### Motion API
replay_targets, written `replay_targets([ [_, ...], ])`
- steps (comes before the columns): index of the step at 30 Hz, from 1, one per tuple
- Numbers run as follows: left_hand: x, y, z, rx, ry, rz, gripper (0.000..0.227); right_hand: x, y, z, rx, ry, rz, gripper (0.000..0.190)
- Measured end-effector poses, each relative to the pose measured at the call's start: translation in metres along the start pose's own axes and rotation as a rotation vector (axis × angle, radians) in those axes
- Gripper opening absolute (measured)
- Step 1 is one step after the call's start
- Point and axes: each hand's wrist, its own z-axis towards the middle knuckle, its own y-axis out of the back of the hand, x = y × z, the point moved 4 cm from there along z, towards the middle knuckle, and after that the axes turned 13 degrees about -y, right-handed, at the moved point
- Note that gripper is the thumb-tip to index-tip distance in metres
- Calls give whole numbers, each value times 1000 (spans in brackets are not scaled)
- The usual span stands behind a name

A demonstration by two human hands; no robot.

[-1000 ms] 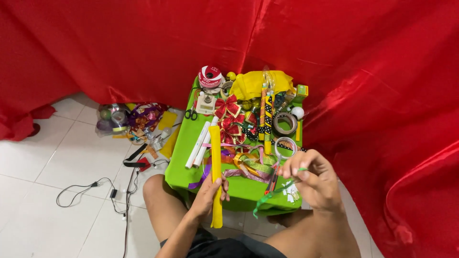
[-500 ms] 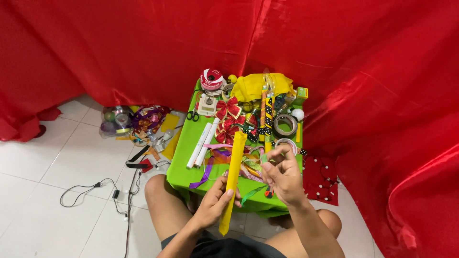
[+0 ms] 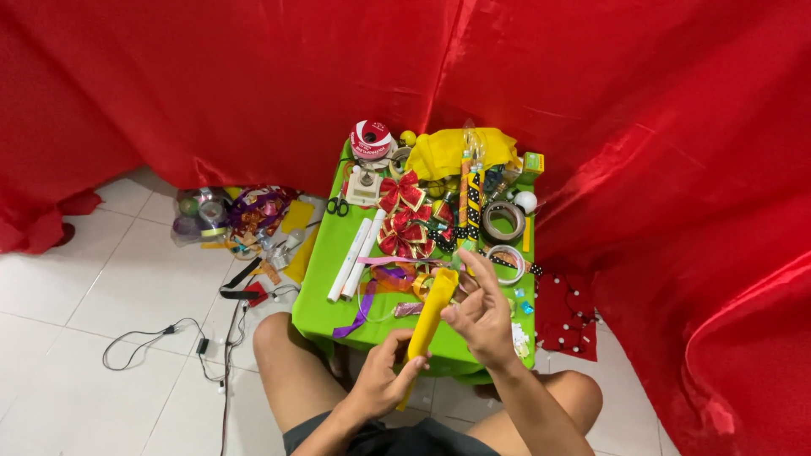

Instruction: Decorating a yellow pipe by wrapping it with various colored ribbons and adhesive tape

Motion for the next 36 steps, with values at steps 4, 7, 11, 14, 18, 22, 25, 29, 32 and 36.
replay_targets([
  [4,-1,1,3,-6,-61,73,32,-1,-2,-8,96,-54,194,77],
  [7,7,4,2,-10,-88,112,32,0,0,-12,50,-101,138,75],
  [11,15,8,2,-13,-74,130,34,-6,0,-11,64,-110,133,76],
  [14,16,7,4,3,-42,40,35,-12,5,-7,40,-153,119,80],
  [18,7,7,11,63,-11,-46,31,-19,9,1,18,-193,150,73],
  [22,20,3,15,43,-17,-147,42,-30,11,2,-26,-227,126,71],
  [25,21,0,21,-66,-39,-163,48,-32,9,3,-31,-259,89,73],
  [29,26,-3,24,-164,-9,-265,52,-30,17,7,-86,-211,49,65],
  [32,27,-1,23,-183,13,-337,51,-37,35,5,-127,-219,111,45],
  [36,26,3,23,-189,20,-287,48,-38,45,0,-135,-208,68,21],
])
